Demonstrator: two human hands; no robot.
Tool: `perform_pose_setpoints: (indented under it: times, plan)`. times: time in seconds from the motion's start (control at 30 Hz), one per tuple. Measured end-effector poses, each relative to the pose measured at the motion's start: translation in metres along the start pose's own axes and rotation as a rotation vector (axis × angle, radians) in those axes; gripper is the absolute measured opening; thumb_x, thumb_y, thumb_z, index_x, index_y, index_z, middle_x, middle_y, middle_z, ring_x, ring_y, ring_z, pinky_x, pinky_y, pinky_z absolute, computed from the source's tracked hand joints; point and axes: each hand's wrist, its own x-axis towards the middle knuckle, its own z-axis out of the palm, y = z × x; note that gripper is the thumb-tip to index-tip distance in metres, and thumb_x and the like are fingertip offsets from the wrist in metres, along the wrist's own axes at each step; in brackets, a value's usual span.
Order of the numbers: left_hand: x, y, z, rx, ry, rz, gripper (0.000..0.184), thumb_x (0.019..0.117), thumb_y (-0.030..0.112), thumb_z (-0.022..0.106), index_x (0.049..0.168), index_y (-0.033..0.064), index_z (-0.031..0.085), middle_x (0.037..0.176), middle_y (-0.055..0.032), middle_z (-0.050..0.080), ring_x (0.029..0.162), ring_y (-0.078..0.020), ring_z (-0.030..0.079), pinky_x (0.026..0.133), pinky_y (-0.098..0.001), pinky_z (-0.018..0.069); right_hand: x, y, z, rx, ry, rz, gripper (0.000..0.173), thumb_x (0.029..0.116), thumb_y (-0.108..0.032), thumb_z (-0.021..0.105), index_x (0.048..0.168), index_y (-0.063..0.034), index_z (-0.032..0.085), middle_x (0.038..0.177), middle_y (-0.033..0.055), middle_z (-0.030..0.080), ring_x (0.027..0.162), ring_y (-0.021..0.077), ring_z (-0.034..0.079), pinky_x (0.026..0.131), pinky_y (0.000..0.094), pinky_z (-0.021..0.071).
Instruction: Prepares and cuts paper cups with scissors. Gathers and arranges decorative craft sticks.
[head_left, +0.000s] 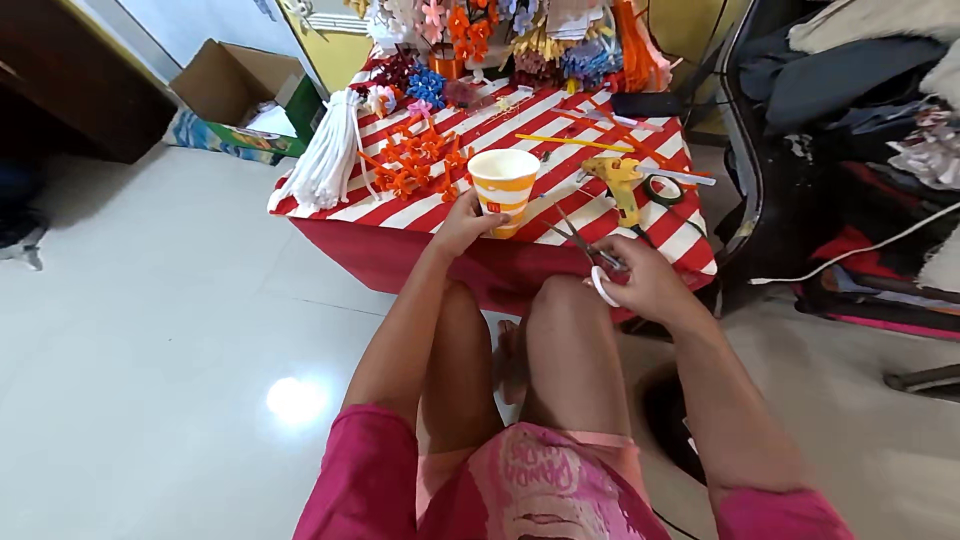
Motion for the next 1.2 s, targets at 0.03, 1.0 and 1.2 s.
perform_pose_setpoints:
  times: [0.03,1.0,1.2]
  plan:
    - [0.001,0.001,0.001,-0.015,0.001,0.012,0.047,0.0870,0.003,0.065,0.131,0.0004,0.049,0.109,-0.0038,0.071,0.097,-0.0116,0.071,0.089,-0.0347,0.0600,0.003,0.001,-0.005,0.040,-0.028,0.015,0.041,0.0837,-0.025,0.077,0.117,-0.0036,0.066,0.095,0.0127,0.067,0.080,0.0223,0.063,0.072,0.0446,0.0542]
    - [0.019,0.031,0.021,0.158,-0.043,-0.221,0.053,0.0883,0.022,0.066,0.133,-0.0002,0.048,0.113,-0.0134,0.065,0.096,-0.0171,0.067,0.085,-0.0371,0.0582,0.039,-0.010,0.016,0.581,-0.193,0.072,0.022,0.0848,-0.018,0.069,0.101,-0.0100,0.058,0.074,-0.0080,0.059,0.063,-0.0004,0.057,0.061,0.0169,0.0498]
    - [0.017,0.025,0.020,0.185,-0.055,-0.282,0.063,0.0854,0.026,0.063,0.140,0.0022,0.043,0.117,-0.0165,0.064,0.095,-0.0216,0.068,0.078,-0.0412,0.0601,0.036,-0.010,0.021,0.592,-0.205,0.110,0.019,0.0871,-0.019,0.068,0.101,-0.0087,0.061,0.073,-0.0058,0.060,0.059,0.0013,0.057,0.056,0.0175,0.0497]
